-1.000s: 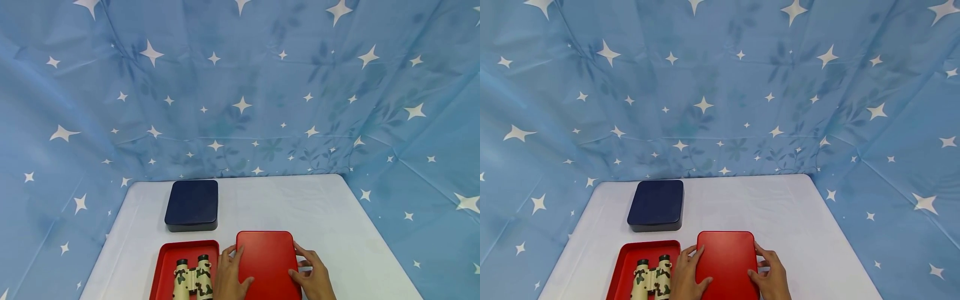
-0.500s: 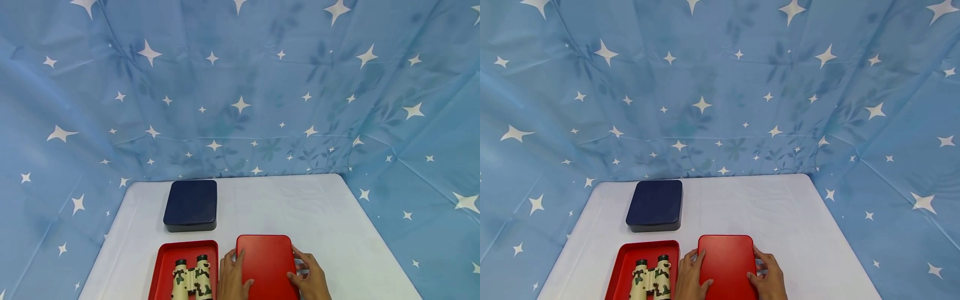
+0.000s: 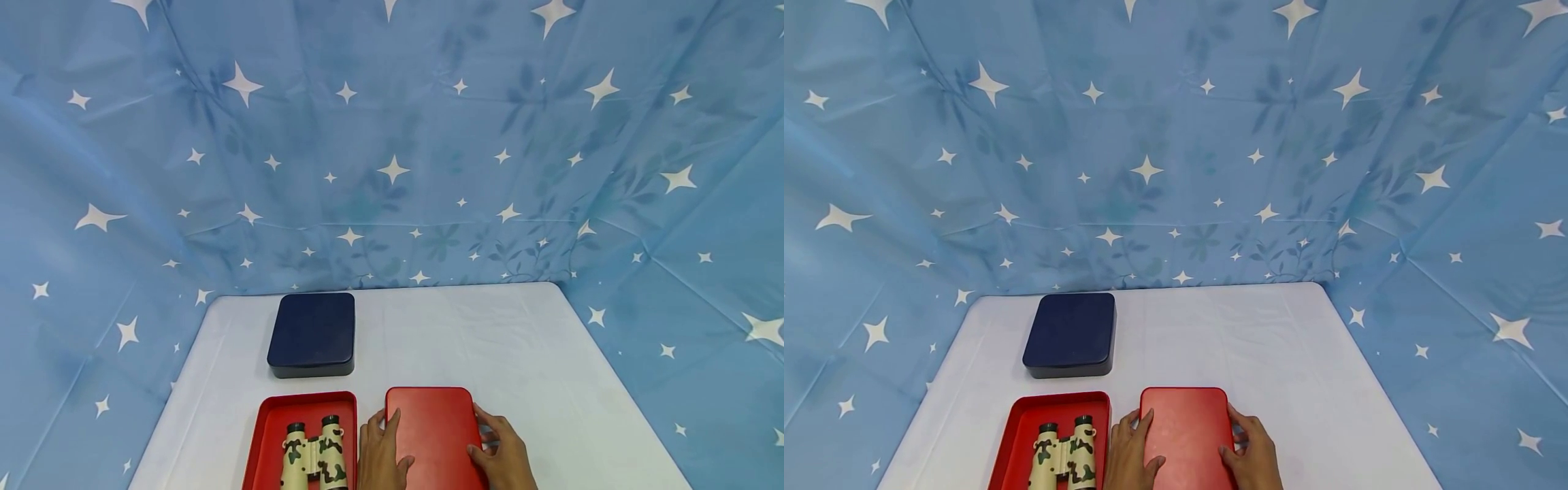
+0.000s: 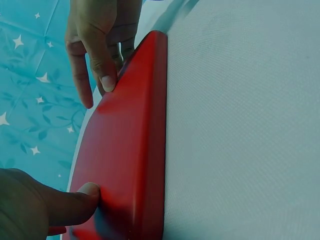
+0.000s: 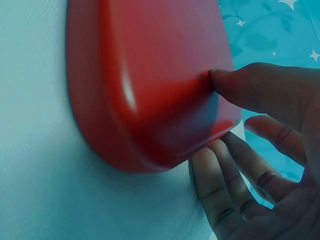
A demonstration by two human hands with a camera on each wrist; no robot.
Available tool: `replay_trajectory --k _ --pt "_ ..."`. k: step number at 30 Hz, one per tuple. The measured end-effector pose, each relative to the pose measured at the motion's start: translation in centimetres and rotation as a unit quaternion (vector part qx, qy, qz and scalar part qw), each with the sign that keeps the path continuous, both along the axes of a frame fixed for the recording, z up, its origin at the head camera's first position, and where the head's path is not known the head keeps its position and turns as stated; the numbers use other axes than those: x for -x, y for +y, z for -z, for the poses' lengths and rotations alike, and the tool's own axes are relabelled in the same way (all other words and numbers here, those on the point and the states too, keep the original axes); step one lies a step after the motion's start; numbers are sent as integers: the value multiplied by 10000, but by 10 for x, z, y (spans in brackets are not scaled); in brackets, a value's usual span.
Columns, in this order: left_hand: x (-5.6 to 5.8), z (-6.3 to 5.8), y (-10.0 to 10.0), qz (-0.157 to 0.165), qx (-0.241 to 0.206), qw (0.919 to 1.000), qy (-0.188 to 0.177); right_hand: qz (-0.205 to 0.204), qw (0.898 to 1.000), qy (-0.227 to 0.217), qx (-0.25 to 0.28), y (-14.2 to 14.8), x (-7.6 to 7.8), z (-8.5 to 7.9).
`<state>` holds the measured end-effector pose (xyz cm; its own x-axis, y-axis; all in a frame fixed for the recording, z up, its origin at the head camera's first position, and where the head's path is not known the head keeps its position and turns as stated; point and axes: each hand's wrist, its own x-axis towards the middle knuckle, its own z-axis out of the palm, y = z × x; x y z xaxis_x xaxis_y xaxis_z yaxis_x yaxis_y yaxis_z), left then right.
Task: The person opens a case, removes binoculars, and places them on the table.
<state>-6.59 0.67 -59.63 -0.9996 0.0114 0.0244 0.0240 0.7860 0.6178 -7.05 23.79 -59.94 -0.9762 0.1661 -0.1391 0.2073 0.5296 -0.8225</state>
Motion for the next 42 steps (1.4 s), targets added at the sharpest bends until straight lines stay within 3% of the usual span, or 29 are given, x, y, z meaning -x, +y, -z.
replay_trajectory --k 5,14,24,29,36,42 --pt "0 1 0 -15 20 10000 0 -44 9998 40 -205 -1 0 3" --pt "-3 4 -3 131 85 9984 547 11 9983 163 -555 -4 1 5" --pt "1 -6 -2 347 466 9972 475 252 9919 235 -1219 -15 0 -8" --pt "1 -19 -7 388 323 9967 638 192 9939 553 -931 -27 0 -25" --pt "-1 -39 -22 316 -46 9914 1270 -300 9905 1319 -257 -48 1 -42" --pt "-2 -62 -44 135 -257 9939 1064 -977 9821 1598 192 -72 2 -60"
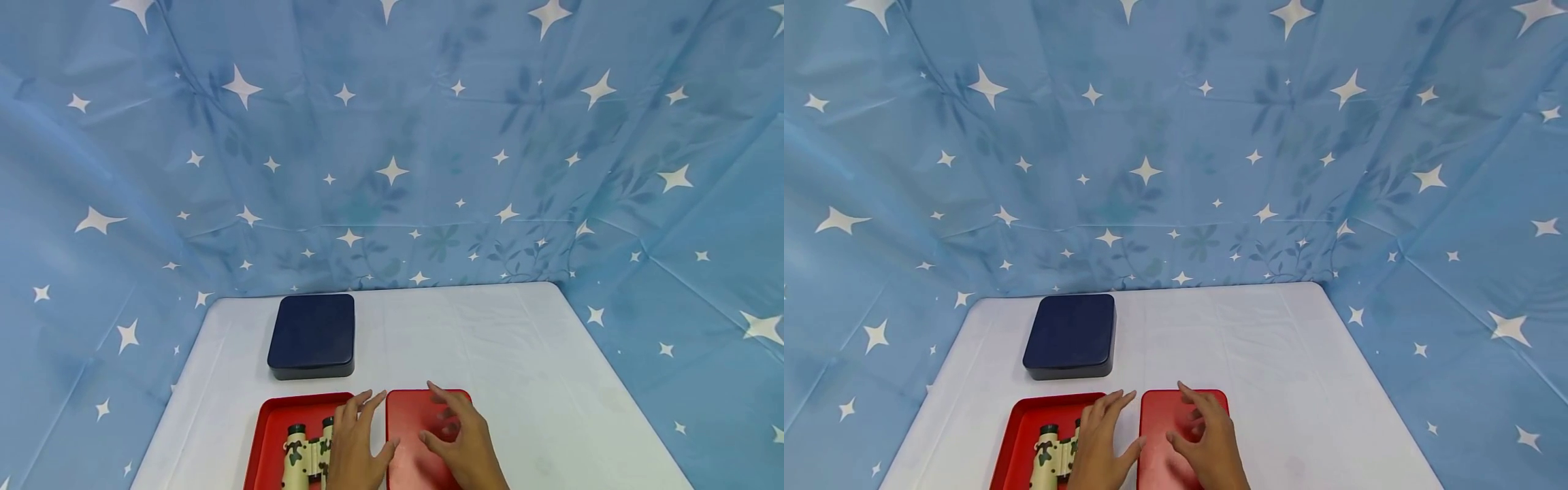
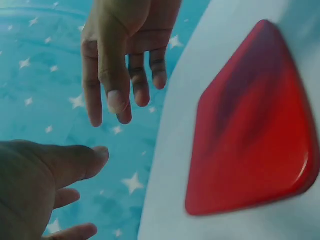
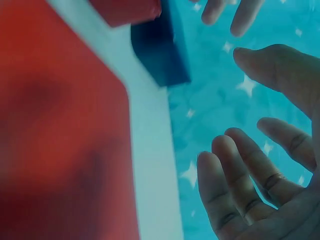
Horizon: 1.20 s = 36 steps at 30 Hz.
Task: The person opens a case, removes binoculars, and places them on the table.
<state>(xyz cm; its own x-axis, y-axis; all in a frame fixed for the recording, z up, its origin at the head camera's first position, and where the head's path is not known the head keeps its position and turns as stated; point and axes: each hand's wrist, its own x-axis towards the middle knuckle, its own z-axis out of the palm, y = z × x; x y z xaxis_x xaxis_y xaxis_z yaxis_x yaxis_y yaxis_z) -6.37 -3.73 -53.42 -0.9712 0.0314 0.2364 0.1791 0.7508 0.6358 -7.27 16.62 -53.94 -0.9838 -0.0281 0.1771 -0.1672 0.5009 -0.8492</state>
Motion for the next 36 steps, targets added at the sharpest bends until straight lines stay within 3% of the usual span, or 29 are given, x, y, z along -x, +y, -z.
replay_trajectory --k 7,10,16,20,23,30,36 --pt "-3 -17 -34 -296 -230 9989 -268 -623 9972 420 7 -29 4 -14" --pt "-6 -21 -49 -368 -308 9980 -403 -814 9961 325 -13 -42 5 -19" --pt "-9 -25 -79 -557 -265 9948 -808 -1125 9932 -279 111 -66 10 -23" --pt "-11 -26 -95 -644 -297 9903 -1192 -1264 9909 -322 323 -79 11 -21" --pt "-12 -26 -104 -710 -333 9874 -1371 -1349 9897 -206 443 -86 10 -18" --pt "-16 -17 -122 -811 -189 9866 -1404 -1606 9850 179 608 -102 11 -7" --pt "-16 -8 -133 -917 75 9817 -1669 -1756 9823 16 650 -112 11 4"
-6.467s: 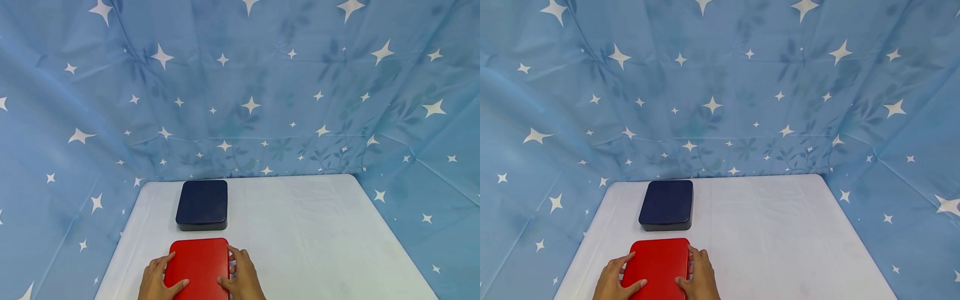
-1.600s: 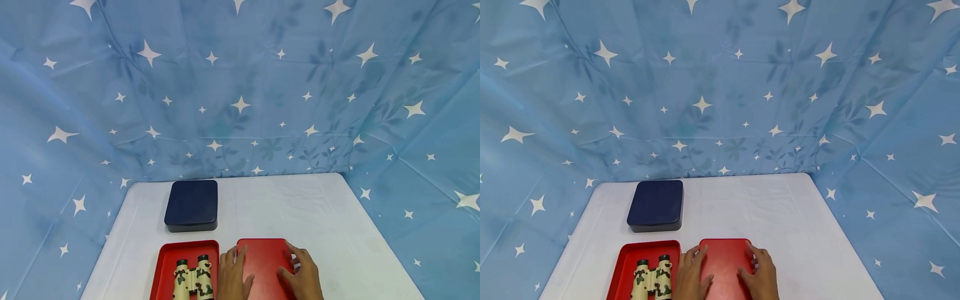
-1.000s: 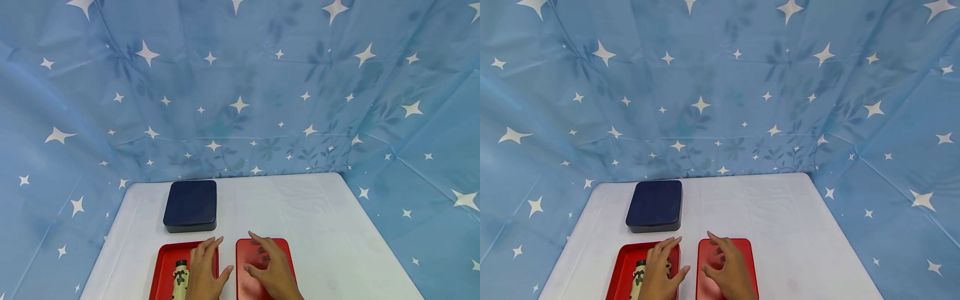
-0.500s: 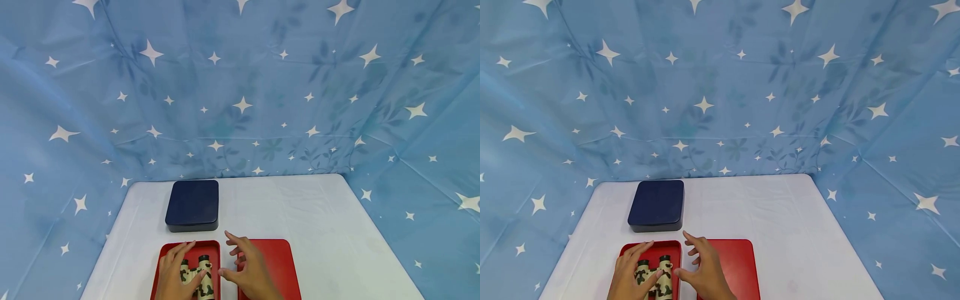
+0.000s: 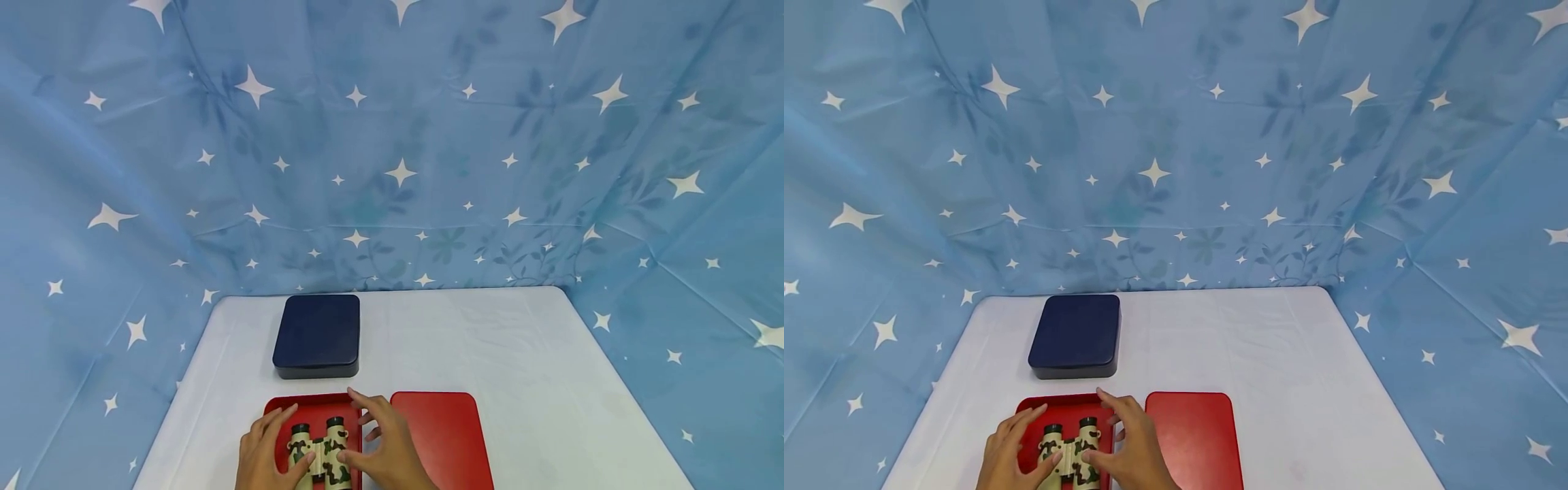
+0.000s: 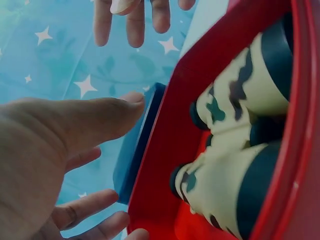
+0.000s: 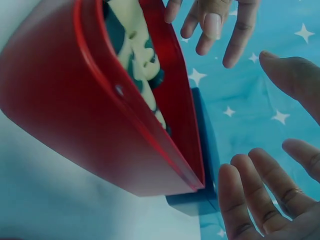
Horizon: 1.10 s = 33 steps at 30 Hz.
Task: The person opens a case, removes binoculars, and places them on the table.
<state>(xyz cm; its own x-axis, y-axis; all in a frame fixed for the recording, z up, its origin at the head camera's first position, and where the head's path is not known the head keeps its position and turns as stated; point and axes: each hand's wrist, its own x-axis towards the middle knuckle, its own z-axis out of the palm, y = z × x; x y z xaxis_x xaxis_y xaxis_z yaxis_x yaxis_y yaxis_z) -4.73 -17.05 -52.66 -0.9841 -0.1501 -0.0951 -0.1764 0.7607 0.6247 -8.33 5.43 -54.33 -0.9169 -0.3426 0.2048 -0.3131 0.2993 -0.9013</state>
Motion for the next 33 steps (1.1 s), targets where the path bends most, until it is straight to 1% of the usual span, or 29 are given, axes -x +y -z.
replay_trajectory --k 5,13,17,19,22,28,33 --pt "0 11 -4 37 77 9999 -130 -82 9999 -116 -50 -6 -2 6" --pt "1 24 -5 145 -115 9993 -328 -189 9989 -380 -192 -11 -2 10" --pt "1 30 -5 276 -133 9992 -271 -250 9983 -472 -227 -13 -2 12" --pt "1 33 -4 349 -152 9988 -311 -249 9981 -503 -249 -14 -2 13" --pt "3 36 -3 433 -174 9979 -447 -246 9978 -552 -263 -15 -2 13" --pt "7 39 -2 452 -247 9955 -796 -222 9973 -628 -318 -15 -2 14" --pt "8 41 -1 481 -191 9948 -875 -180 9968 -683 -386 -16 -1 14"
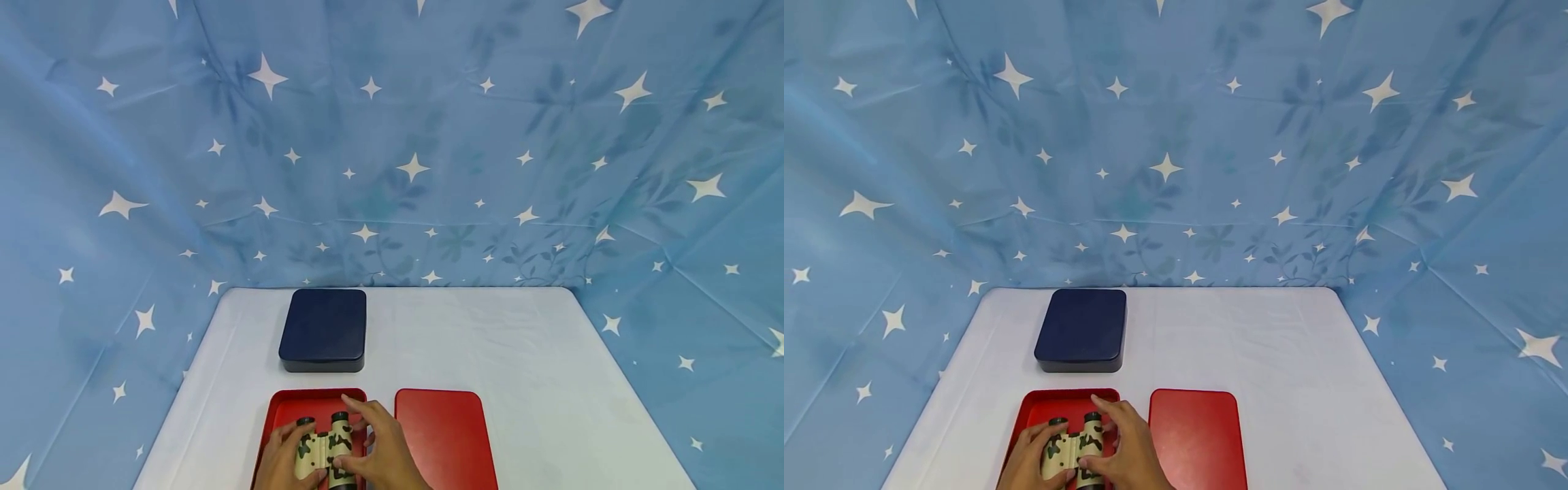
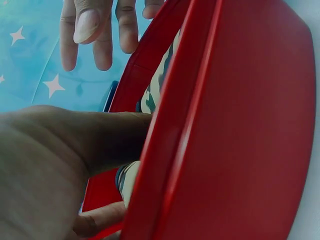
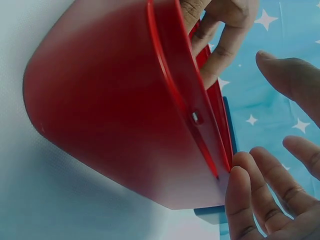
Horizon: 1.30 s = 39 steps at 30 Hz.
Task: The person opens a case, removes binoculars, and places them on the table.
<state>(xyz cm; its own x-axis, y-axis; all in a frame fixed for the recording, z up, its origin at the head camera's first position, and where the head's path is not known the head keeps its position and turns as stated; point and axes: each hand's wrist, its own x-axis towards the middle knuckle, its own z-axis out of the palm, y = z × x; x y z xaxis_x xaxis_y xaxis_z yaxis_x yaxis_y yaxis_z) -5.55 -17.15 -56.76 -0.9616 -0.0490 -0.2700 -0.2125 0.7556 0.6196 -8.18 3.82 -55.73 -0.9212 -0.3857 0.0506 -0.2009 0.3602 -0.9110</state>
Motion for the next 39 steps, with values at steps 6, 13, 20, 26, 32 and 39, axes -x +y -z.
replay_trajectory --k 6,13,20,26,32,39 --pt "-1 1 0 -7 -40 10000 90 29 10000 21 -1 2 0 2" --pt "-4 2 -5 -56 -284 9993 247 -45 9993 357 66 4 0 6" --pt "-3 2 -8 -106 -421 9984 349 -17 9978 645 -117 3 -1 8" --pt "-3 -4 -6 -342 -422 9978 386 -23 9929 1101 -446 1 -2 10" --pt "-3 -13 -4 -531 -556 9963 372 19 9945 781 -701 -3 -4 5" --pt "-1 -23 -3 -536 -565 9960 434 107 9961 354 -803 -5 -5 1"
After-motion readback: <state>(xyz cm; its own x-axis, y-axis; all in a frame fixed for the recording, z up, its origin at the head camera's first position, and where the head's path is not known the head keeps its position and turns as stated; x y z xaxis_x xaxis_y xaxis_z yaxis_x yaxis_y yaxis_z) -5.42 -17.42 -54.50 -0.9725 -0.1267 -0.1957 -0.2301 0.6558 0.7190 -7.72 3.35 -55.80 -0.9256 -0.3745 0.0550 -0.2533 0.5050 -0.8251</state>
